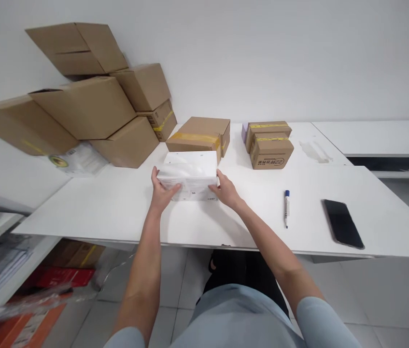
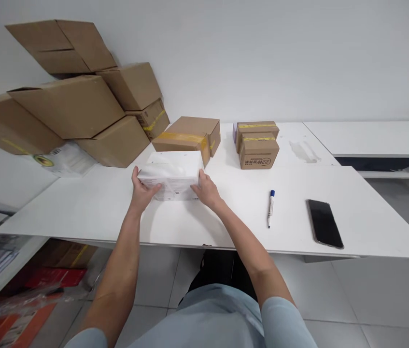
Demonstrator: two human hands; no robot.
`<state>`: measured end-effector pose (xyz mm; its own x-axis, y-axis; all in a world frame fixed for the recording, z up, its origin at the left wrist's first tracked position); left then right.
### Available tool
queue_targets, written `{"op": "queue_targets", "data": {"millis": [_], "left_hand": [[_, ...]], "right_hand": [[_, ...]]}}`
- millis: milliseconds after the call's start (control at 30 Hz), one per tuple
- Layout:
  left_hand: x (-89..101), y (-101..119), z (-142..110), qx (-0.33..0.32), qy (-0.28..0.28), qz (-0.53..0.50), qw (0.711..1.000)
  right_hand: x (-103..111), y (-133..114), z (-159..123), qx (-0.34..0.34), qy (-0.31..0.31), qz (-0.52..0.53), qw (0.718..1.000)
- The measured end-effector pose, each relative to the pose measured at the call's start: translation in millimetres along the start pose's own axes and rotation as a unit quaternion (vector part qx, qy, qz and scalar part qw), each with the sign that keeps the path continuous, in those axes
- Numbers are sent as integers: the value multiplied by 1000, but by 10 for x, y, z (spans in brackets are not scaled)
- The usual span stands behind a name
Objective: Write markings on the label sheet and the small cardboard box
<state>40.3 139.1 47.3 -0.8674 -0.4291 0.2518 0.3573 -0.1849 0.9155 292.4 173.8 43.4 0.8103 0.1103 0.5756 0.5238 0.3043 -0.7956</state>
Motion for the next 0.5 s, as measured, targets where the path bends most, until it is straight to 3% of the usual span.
{"op": "queue_targets", "data": {"millis": [200, 300, 400, 500], "left_hand": [[-85, 35, 170, -14, 37, 64, 997], [-16, 56, 106, -20, 107, 102, 989], [27, 180, -176, -82, 198, 175, 961], [-194, 382, -592, -193, 217, 217, 932]], "right_hand": [[-124, 107, 220, -10, 47, 16, 999], [-59, 197, 175, -4, 66, 26, 997], [287, 409, 141, -12, 111, 21, 994], [952, 722, 167, -39, 203, -9, 978]]}}
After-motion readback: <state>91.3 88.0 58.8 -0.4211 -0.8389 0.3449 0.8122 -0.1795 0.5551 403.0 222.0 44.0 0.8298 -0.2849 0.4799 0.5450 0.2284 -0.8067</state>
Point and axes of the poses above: each hand's wrist, its own z-axis towards the middle knuckle, its own x-axis out of the back of the hand, y = z × x, the point moved 9 cm from there along z, towards the middle knuckle, and after that the axes turned 2 degrees about y, right-handed, at the moved point
